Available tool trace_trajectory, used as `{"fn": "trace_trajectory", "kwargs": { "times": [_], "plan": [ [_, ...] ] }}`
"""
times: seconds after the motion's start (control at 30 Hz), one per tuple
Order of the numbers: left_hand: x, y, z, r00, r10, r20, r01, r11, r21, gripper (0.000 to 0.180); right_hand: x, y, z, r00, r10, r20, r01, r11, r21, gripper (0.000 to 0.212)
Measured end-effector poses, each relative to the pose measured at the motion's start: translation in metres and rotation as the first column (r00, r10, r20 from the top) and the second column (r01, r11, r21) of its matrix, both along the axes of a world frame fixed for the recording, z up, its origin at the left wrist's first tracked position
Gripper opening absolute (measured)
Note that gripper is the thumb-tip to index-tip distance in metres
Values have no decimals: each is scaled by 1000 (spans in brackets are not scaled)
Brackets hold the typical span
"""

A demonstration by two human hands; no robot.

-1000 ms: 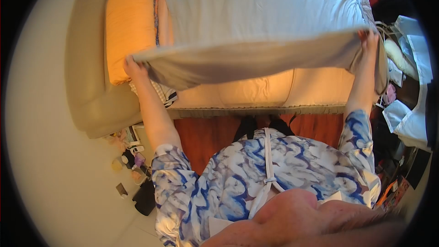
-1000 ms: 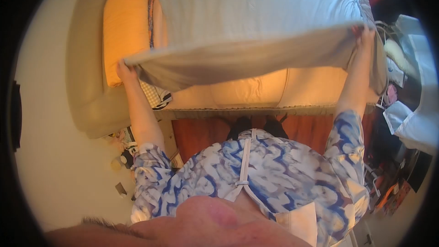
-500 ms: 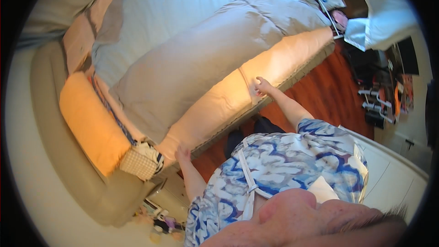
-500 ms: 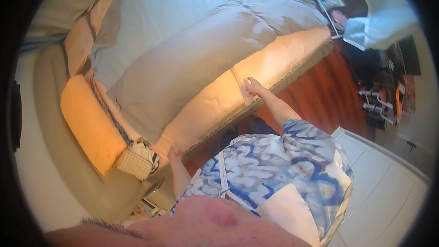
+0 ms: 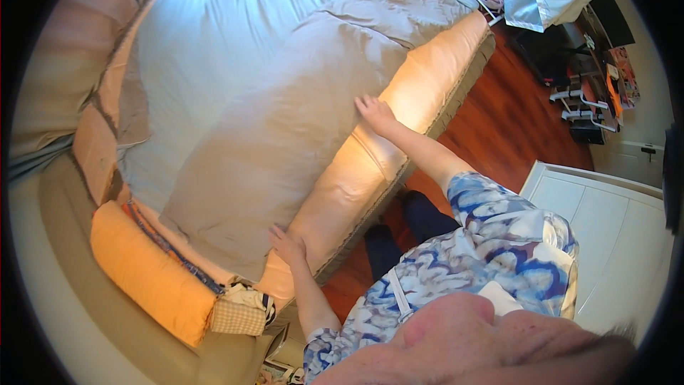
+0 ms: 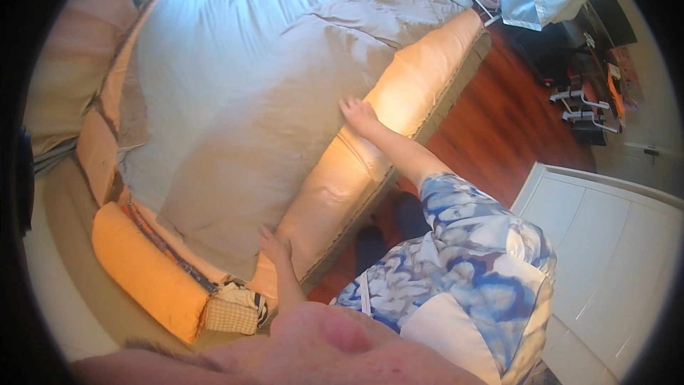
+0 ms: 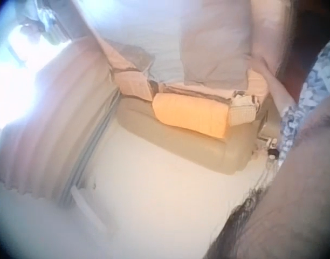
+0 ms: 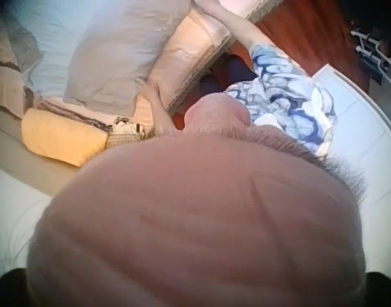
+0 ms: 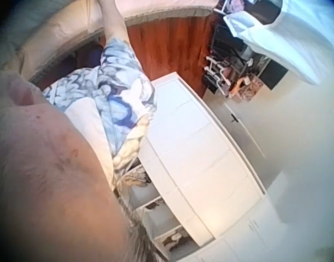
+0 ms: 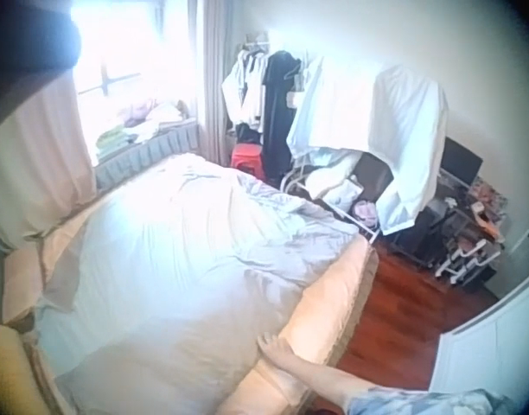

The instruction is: The person folds an orange blanket on the bed, sets it aside, and unfolds and arranges a grey and blue duvet over the mattress by hand.

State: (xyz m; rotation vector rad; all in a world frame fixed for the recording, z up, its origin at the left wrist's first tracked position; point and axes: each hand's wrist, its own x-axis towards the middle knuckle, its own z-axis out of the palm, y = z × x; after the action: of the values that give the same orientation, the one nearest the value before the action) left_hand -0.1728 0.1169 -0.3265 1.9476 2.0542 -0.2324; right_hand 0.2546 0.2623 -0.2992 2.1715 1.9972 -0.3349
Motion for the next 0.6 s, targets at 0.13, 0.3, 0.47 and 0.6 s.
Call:
{"fn": "trace_trajectory", "kwargs": {
  "times": [0.13, 0.3, 0.47, 0.6],
  "plan": [
    [13, 54, -47, 978, -51, -202, 36, 997, -75, 78, 5, 35, -73, 935, 197, 296, -305, 872, 383, 44],
    [-59, 97, -112, 953, 249, 173, -208, 952, -224, 32, 0, 89, -115, 957, 237, 166, -270, 939, 214, 34],
    [-82, 67, -103, 995, -96, 38, 103, 907, -409, 19, 27, 74, -122, 984, 163, -72, -168, 983, -78, 16],
    [-131, -65, -91, 994, -81, 78, 108, 881, -460, 23, 9, -42, -118, 975, 136, -174, -190, 918, -348, 14]
  ]
}}
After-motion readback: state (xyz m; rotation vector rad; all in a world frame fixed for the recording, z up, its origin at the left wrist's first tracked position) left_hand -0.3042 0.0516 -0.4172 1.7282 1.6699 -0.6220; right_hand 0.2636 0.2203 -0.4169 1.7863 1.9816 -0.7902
